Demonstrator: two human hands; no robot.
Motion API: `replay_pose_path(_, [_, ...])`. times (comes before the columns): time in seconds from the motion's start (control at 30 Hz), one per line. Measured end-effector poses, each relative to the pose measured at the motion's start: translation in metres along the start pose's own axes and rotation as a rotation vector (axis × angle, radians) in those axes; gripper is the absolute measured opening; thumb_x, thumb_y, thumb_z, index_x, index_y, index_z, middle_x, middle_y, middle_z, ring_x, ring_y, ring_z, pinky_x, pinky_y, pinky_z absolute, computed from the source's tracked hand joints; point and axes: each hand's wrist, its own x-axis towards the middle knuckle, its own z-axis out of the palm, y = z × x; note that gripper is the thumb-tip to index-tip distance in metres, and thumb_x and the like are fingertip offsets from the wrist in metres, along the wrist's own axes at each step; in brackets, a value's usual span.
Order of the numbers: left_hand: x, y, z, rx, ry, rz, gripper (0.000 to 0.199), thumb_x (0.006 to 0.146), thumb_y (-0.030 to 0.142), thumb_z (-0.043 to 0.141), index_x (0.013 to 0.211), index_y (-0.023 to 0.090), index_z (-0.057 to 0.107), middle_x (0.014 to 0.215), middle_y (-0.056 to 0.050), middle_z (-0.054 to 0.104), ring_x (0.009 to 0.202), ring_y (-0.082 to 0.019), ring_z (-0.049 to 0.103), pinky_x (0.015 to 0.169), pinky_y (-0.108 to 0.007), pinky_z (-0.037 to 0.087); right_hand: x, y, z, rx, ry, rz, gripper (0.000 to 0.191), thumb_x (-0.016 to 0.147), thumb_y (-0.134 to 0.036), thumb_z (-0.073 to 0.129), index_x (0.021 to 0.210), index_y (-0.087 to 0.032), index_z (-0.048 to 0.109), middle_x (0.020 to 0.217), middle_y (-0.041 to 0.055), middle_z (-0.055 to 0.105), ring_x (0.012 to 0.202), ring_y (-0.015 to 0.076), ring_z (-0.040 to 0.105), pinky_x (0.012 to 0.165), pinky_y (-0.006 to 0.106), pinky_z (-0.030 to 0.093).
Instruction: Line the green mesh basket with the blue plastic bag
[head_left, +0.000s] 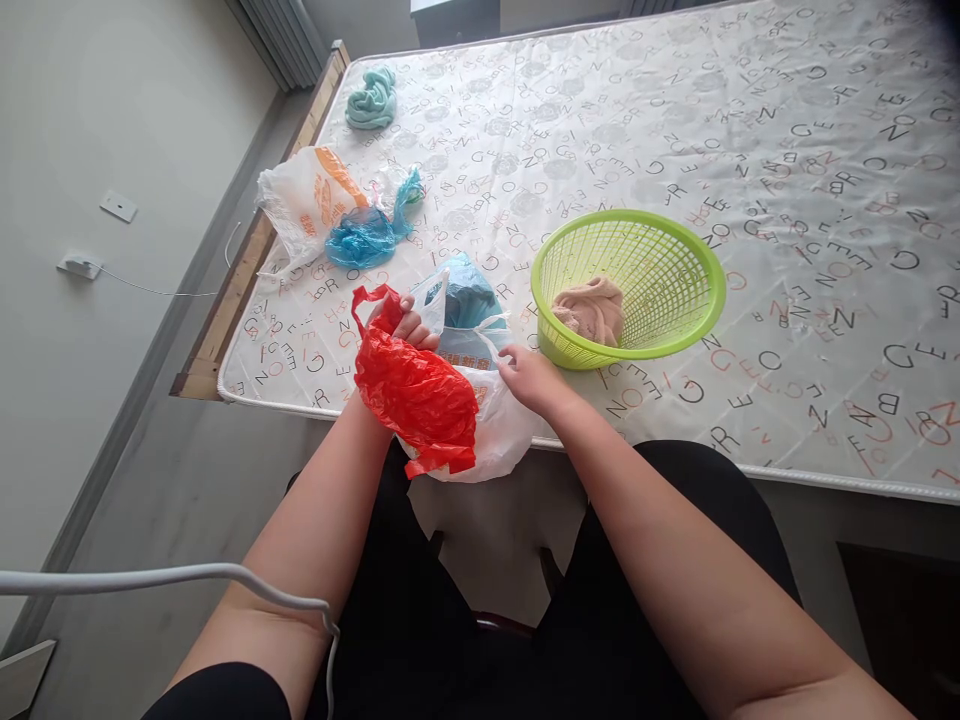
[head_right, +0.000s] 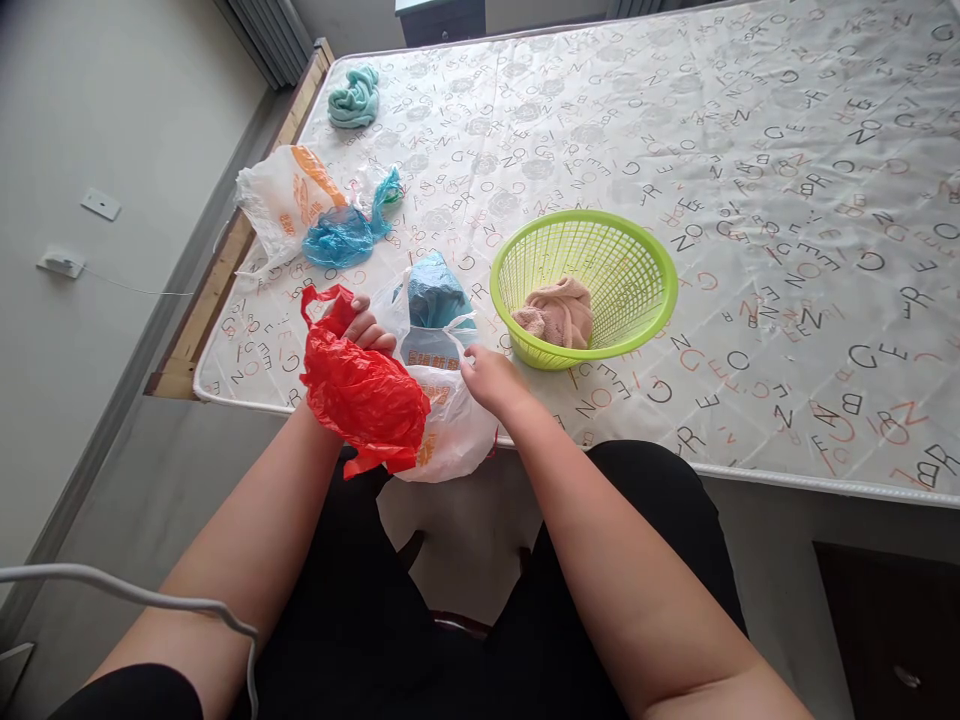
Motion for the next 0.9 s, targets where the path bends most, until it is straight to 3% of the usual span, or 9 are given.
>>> replay_pose_path(0.1, [0.0,0.002,0.001,-0.063,-0.058,-0.044,0.033,0.1,0.053,0.048,0.086,0.025,0.06,0.051,0.004,0.044,0.041,-0.011,0.044,0.048,-0.028,0.042,0.0,-0.001,0.002,0.119,0.152,-0.172,0.031,0.099,-0.025,0.051,0.124,-0.019,0.068,0.107,0.0091,0.077,0.1,0.0236,0.071,0.092,0.036,0.053])
replay_pose_path(0.17, [-0.001,0.004,0.003,-0.124,-0.135,-0.075,0.035,0.101,0.052,0.046,0.082,0.024,0.056,0.046,0.007,0.033,0.036,-0.009,0.032,0.044,-0.027,0.035,-0.003,-0.004,0.002,0.199,0.31,-0.334,0.031,0.101,-0.025,0.047,0.123,-0.019,0.068,0.111,0.01,0.076,0.104,0.0238,0.071,0.097,0.039,0.054])
replay_pose_path(0.23, [-0.003,0.005,0.004,-0.171,-0.209,-0.089,0.036,0.103,0.05,0.044,0.08,0.024,0.054,0.044,0.009,0.024,0.035,-0.008,0.023,0.043,-0.026,0.032,-0.006,-0.007,0.001,0.224,0.43,-0.491,0.033,0.102,-0.025,0.044,0.127,-0.02,0.066,0.124,0.011,0.072,0.118,0.0239,0.067,0.106,0.041,0.052])
replay_pose_path(0.3, [-0.004,0.005,0.006,-0.16,-0.22,-0.089,0.034,0.104,0.049,0.043,0.084,0.024,0.055,0.045,0.009,0.026,0.037,-0.009,0.027,0.048,-0.027,0.035,-0.007,-0.008,0.001,0.179,0.456,-0.588,0.039,0.101,-0.024,0.045,0.137,-0.023,0.06,0.143,0.0102,0.062,0.135,0.0246,0.057,0.114,0.044,0.048])
replay_pose_path(0.43, [-0.003,0.002,0.006,-0.063,-0.166,-0.093,0.032,0.103,0.051,0.046,0.088,0.026,0.059,0.05,0.006,0.036,0.047,-0.014,0.044,0.06,-0.032,0.042,-0.005,-0.003,0.006,0.06,0.385,-0.558,0.061,0.095,-0.019,0.053,0.154,-0.031,0.044,0.166,0.0049,0.038,0.149,0.0286,0.043,0.116,0.052,0.048])
replay_pose_path(0.53, [0.001,-0.001,0.006,-0.044,-0.193,-0.073,0.033,0.101,0.052,0.047,0.085,0.025,0.058,0.049,0.006,0.033,0.046,-0.013,0.042,0.06,-0.032,0.041,-0.005,-0.001,0.007,0.041,0.43,-0.505,0.061,0.096,-0.017,0.049,0.155,-0.031,0.044,0.164,0.0051,0.042,0.145,0.0293,0.048,0.115,0.053,0.048])
replay_pose_path(0.67, [0.005,-0.005,0.008,0.002,-0.179,-0.027,0.037,0.096,0.06,0.052,0.085,0.025,0.06,0.053,0.004,0.039,0.052,-0.014,0.049,0.062,-0.033,0.043,-0.015,-0.011,0.001,0.125,0.541,-0.443,0.042,0.101,-0.026,0.048,0.142,-0.029,0.059,0.151,0.0069,0.057,0.136,0.0299,0.056,0.115,0.051,0.047])
replay_pose_path(0.73, [0.007,-0.008,0.01,0.039,-0.167,-0.034,0.038,0.094,0.062,0.055,0.086,0.025,0.061,0.054,0.003,0.041,0.056,-0.015,0.052,0.065,-0.034,0.045,-0.019,-0.016,-0.001,0.252,0.438,-0.437,0.037,0.102,-0.038,0.053,0.136,-0.028,0.063,0.138,0.0077,0.066,0.126,0.0298,0.063,0.11,0.049,0.05])
replay_pose_path(0.9, [0.007,-0.026,0.015,0.047,-0.185,-0.066,0.034,0.094,0.059,0.056,0.088,0.026,0.062,0.057,0.003,0.041,0.062,-0.016,0.054,0.069,-0.035,0.048,-0.016,-0.019,0.006,0.746,-0.179,-0.327,0.054,0.098,-0.063,0.052,0.138,-0.028,0.059,0.123,0.0048,0.074,0.111,0.0254,0.069,0.097,0.043,0.057])
